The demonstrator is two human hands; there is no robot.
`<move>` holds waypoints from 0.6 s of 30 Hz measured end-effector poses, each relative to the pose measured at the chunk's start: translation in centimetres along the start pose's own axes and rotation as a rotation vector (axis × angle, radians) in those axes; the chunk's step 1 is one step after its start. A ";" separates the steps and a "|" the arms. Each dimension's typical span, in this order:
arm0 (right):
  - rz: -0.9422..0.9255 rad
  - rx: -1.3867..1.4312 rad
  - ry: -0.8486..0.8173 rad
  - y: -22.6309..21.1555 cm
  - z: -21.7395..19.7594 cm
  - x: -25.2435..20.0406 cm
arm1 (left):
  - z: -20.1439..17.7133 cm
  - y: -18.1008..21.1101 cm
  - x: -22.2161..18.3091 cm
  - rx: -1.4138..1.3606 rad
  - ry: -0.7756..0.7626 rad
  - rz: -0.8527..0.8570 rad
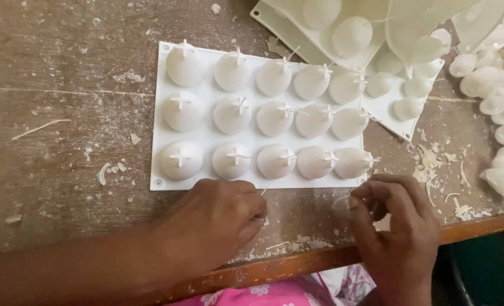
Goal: Inserting wicks into candle molds using a needle tool.
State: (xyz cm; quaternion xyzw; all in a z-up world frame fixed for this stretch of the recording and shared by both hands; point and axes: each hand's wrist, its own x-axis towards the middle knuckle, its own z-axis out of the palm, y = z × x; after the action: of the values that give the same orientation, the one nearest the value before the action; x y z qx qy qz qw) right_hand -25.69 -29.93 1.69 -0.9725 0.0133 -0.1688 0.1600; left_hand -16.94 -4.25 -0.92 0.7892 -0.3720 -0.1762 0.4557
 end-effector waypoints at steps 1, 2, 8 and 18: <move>0.002 -0.002 0.003 -0.2 -0.2 -0.1 | -0.5 0.2 -0.1 0.000 -0.002 0.004; 0.027 0.008 0.024 -0.3 -0.5 -0.1 | -0.9 0.3 -0.1 0.125 -0.141 -0.028; 0.060 0.104 0.020 -1.7 -0.6 -0.3 | -3.9 1.9 -1.2 0.275 -0.103 0.161; -0.344 0.297 0.053 -5.7 1.2 -0.9 | -2.0 2.6 -1.4 -0.320 0.067 0.114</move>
State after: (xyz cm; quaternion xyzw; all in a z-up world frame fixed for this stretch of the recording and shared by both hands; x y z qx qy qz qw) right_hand -26.28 -24.03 2.11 -0.9215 -0.1736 -0.2192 0.2696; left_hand -17.73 -2.86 2.27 0.6898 -0.3677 -0.1805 0.5970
